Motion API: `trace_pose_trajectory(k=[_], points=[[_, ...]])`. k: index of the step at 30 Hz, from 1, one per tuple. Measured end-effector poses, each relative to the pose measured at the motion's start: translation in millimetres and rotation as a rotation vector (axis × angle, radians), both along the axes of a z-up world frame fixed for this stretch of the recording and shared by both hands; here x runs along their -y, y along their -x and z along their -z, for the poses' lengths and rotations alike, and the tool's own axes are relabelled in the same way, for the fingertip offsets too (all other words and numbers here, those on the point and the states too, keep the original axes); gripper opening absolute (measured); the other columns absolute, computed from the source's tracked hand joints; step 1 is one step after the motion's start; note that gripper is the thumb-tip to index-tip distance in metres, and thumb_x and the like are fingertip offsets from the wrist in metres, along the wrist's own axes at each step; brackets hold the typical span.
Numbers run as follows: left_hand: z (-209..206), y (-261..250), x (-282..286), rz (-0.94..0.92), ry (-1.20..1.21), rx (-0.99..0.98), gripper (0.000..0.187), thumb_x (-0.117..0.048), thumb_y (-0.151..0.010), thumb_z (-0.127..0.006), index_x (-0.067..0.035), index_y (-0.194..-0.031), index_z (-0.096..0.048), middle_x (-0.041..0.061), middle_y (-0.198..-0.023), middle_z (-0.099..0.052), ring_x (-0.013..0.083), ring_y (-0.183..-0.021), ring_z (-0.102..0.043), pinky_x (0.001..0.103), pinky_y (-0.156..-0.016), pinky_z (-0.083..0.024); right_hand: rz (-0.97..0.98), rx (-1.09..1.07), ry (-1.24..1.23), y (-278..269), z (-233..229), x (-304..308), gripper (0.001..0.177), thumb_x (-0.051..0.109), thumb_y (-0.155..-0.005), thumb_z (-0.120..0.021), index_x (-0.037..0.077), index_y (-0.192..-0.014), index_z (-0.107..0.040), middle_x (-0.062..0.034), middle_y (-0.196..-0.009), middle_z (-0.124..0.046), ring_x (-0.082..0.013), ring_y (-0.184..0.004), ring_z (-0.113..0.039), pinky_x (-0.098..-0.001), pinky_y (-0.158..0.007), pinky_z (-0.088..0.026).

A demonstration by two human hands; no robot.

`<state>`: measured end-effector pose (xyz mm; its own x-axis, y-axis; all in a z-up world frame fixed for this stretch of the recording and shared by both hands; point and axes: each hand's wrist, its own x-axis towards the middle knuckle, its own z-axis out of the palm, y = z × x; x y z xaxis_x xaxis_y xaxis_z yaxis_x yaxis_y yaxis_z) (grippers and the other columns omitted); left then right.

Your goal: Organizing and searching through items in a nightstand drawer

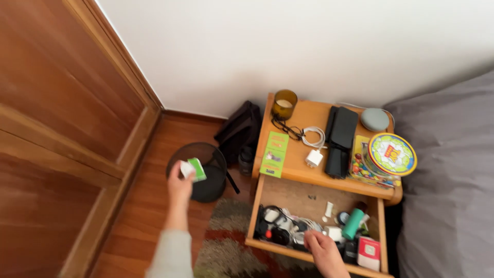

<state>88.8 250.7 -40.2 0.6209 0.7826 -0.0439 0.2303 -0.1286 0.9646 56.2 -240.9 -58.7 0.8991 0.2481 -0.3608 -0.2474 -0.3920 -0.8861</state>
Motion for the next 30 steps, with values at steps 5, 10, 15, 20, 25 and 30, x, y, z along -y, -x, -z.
trace_pose_trajectory(k=[5,10,15,20,25,30], points=[[25.9,-6.9,9.1,0.09,0.086,-0.019,0.054,-0.006,-0.084,-0.076,-0.004,-0.136,-0.062,0.014,-0.131,-0.066,0.0239,-0.12,-0.062,0.038,-0.101,-0.05,0.066,-0.085,-0.009,-12.5,-44.0,-16.1,0.032,0.025,-0.101,-0.051,0.003,-0.084,-0.066,0.0,-0.066,-0.049,-0.0123,-0.061,-0.045,-0.0288,-0.056,-0.039],[-59.4,22.5,160.3,0.405,0.121,-0.208,0.036,-0.013,-0.085,-0.074,-0.011,-0.121,-0.07,0.006,-0.116,-0.075,0.0169,-0.107,-0.071,0.033,-0.094,-0.057,0.106,-0.271,-0.23,-32.1,-31.8,-20.2,0.044,0.022,-0.102,-0.037,0.004,-0.11,-0.077,0.0017,-0.068,-0.043,-0.0108,-0.057,-0.039,-0.0267,-0.05,-0.036],[-104.4,25.7,263.6,0.772,0.177,-0.182,0.043,-0.013,-0.087,-0.071,-0.016,-0.131,-0.067,0.002,-0.11,-0.07,0.0161,-0.094,-0.071,0.031,-0.077,-0.061,0.258,-0.321,-0.256,-53.4,-78.8,-57.6,0.032,0.009,-0.096,-0.056,0.008,-0.127,-0.064,-0.007,-0.087,-0.073,-0.0118,-0.073,-0.064,-0.0279,-0.069,-0.057],[-87.4,-4.0,271.1,0.847,-0.017,-0.047,0.021,-0.011,-0.09,-0.07,-0.004,-0.11,-0.073,0.009,-0.104,-0.072,0.0212,-0.088,-0.073,0.032,-0.077,-0.058,0.218,-0.244,-0.39,-71.1,-48.0,-46.0,0.038,0.004,-0.091,-0.064,-0.003,-0.128,-0.058,-0.0134,-0.098,-0.077,-0.0178,-0.084,-0.072,-0.0311,-0.076,-0.059],[-69.3,-48.3,260.8,0.946,-0.145,-0.024,0.012,-0.008,-0.082,-0.074,-0.002,-0.092,-0.078,0.009,-0.094,-0.075,0.0205,-0.085,-0.073,0.033,-0.078,-0.058,0.276,-0.215,-0.431,-78.4,-85.5,-45.7,0.038,0.01,-0.093,-0.068,-0.007,-0.126,-0.059,-0.0144,-0.099,-0.078,-0.0205,-0.088,-0.074,-0.033,-0.081,-0.061],[-22.5,-123.1,222.7,0.268,-0.17,0.005,0.012,-0.013,-0.08,-0.079,-0.008,-0.09,-0.078,0.01,-0.084,-0.077,0.0252,-0.078,-0.078,0.037,-0.072,-0.059,0.315,-0.228,-0.329,-67.6,-58.9,-21.4,0.032,0.013,-0.093,-0.066,-0.001,-0.122,-0.063,-0.0109,-0.103,-0.078,-0.0188,-0.091,-0.074,-0.0329,-0.082,-0.062]])
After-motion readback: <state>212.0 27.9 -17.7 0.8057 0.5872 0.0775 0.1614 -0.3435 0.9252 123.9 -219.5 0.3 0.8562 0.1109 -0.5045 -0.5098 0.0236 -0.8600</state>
